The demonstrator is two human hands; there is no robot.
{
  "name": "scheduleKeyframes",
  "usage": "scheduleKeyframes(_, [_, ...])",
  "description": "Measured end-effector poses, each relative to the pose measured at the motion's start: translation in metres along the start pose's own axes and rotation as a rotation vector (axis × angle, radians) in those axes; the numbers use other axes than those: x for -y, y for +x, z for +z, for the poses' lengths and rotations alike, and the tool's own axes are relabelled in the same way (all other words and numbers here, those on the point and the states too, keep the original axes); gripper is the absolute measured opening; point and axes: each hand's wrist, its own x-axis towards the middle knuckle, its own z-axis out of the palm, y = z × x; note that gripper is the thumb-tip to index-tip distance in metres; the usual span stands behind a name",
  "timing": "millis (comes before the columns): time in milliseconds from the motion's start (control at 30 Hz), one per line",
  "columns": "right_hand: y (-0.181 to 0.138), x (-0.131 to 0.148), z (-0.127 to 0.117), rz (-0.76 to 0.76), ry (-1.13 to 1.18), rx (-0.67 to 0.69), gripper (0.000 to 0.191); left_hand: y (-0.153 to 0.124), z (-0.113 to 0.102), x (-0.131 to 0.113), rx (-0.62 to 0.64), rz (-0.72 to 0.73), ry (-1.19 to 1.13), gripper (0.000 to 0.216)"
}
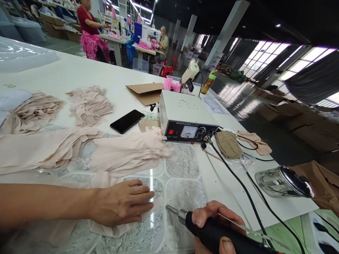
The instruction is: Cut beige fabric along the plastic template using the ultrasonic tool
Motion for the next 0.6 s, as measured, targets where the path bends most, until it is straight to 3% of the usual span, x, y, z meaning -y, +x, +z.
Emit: scheduleKeyframes(600, [0.002, -0.01, 0.011, -0.127, -0.001, -0.018, 0.02, -0.002, 0.002, 0.001, -0.007, -0.043, -0.057, 0.027])
